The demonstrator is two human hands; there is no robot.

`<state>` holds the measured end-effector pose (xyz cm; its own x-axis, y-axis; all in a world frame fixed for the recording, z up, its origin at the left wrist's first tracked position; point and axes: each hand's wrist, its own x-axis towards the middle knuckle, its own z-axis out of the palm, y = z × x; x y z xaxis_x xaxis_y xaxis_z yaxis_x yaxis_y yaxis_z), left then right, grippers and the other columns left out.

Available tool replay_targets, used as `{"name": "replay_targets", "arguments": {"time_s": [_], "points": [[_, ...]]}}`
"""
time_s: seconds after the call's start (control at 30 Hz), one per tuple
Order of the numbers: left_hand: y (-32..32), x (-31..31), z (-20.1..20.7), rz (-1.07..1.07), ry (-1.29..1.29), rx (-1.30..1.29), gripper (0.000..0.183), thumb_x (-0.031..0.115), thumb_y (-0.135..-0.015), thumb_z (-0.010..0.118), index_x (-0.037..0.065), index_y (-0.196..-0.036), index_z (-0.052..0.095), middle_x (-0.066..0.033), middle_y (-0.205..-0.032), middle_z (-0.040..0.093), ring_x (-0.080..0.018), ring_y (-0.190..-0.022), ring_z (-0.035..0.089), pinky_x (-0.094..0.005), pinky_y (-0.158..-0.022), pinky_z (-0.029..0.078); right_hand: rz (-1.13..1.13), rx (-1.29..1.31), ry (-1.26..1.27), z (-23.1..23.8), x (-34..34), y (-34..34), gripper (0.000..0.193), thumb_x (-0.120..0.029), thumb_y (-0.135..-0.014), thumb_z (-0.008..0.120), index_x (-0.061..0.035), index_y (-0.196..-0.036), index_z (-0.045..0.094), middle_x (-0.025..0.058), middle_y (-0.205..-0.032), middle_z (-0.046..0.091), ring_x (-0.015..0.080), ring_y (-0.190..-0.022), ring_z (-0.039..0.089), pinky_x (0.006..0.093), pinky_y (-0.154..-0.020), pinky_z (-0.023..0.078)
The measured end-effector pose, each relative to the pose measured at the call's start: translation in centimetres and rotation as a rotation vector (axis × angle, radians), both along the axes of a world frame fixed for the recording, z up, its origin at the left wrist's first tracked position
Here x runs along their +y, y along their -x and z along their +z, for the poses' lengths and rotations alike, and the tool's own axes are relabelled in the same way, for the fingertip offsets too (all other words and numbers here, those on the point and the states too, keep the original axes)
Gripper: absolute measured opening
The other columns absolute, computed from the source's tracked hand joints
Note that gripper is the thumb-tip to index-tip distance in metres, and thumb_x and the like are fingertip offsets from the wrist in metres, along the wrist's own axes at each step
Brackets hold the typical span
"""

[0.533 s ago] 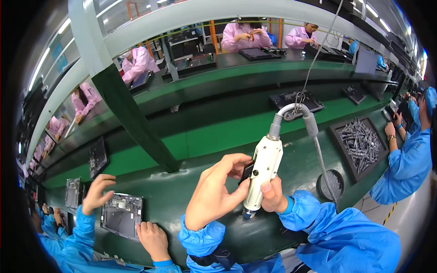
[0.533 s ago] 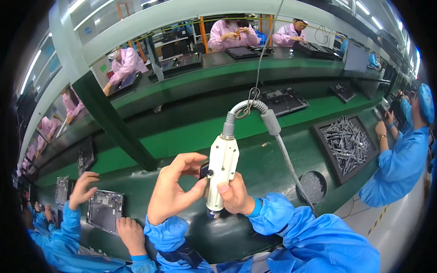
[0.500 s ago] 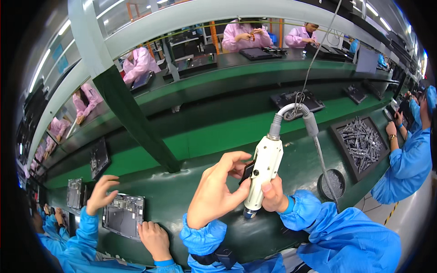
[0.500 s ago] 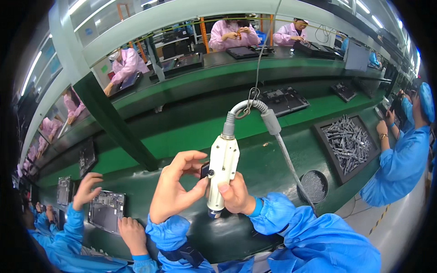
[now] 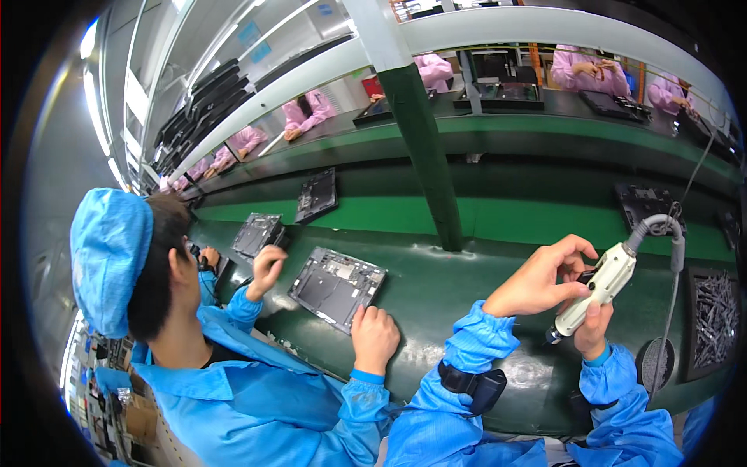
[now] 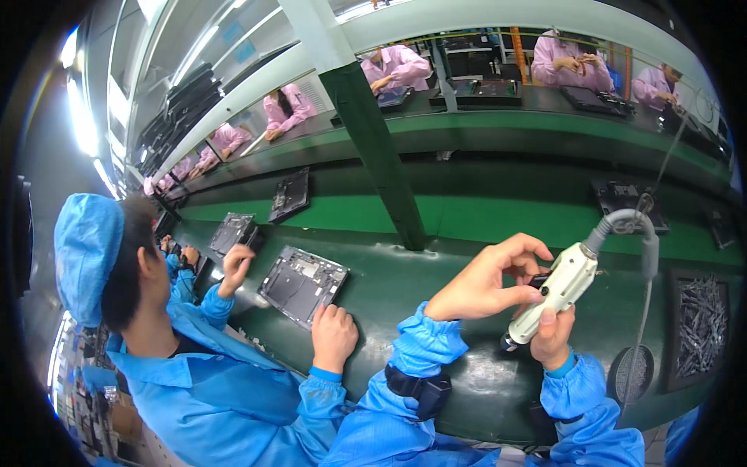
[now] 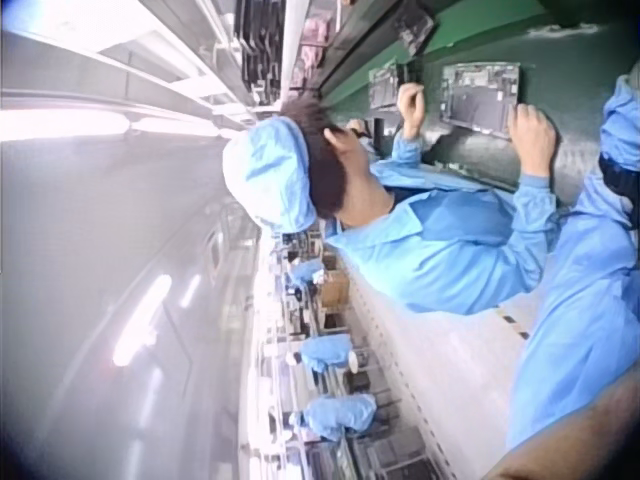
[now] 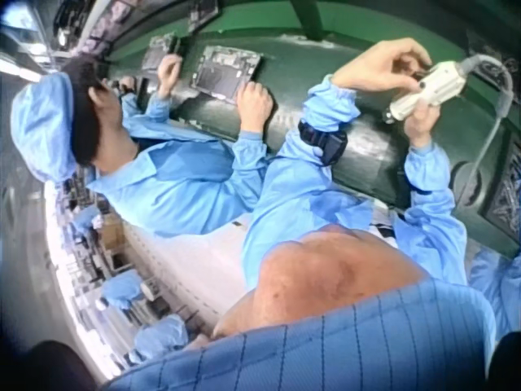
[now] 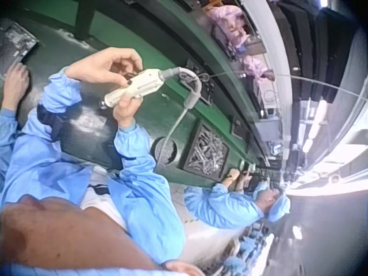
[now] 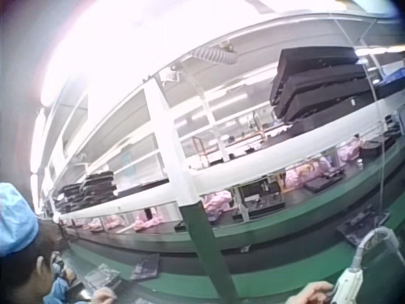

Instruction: The person assembles tablet devices by placing internal components into tablet frames by hand, positioning parts with tweezers, driving screws using a suspended electric screwdriver, and sliding the frames along the conveyor.

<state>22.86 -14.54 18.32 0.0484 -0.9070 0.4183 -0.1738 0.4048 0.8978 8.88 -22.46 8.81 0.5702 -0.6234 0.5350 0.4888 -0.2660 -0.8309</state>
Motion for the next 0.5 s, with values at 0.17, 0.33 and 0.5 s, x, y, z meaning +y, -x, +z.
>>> {"name": "replay_targets", "arguments": {"time_s": [0.17, 0.33, 0.5], "points": [[1.3, -2.9, -0.9, -0.191, -0.155, -0.137, 0.046, 0.009, -0.073, 0.074, 0.001, -0.113, 0.052, -0.0042, -0.082, 0.063, -0.0109, -0.078, 0.058, -0.0265, -0.071, 0.047, -0.092, 0.034, -0.090, -3.2, -1.3, 4.2, 0.061, -0.046, -0.085, 0.047, 0.0071, -0.114, 0.045, 0.0148, -0.094, 0.058, 0.0170, -0.070, 0.061, 0.0289, -0.059, 0.051], [-0.2, -7.0, -6.2, -0.010, -0.360, 0.010, 0.034, 0.012, -0.086, 0.064, -0.002, -0.116, 0.054, -0.0099, -0.095, 0.064, -0.0163, -0.089, 0.063, -0.0298, -0.075, 0.053, -0.179, 0.041, -0.159, -5.1, -1.5, 8.9, 0.063, -0.039, -0.081, 0.056, 0.0032, -0.123, 0.036, 0.0164, -0.104, 0.056, 0.0162, -0.073, 0.062, 0.0271, -0.059, 0.053], [-6.8, -17.6, -12.4, 0.660, -0.389, -0.242, 0.053, 0.041, -0.081, 0.069, -0.007, -0.104, 0.060, -0.0157, -0.087, 0.067, -0.0210, -0.073, 0.066, -0.0309, -0.064, 0.054, -0.125, -0.115, -0.152, -2.3, -1.9, 7.4, 0.051, -0.038, -0.079, 0.060, 0.0014, -0.109, 0.050, 0.0121, -0.089, 0.061, 0.0179, -0.070, 0.063, 0.0305, -0.059, 0.053]]}}
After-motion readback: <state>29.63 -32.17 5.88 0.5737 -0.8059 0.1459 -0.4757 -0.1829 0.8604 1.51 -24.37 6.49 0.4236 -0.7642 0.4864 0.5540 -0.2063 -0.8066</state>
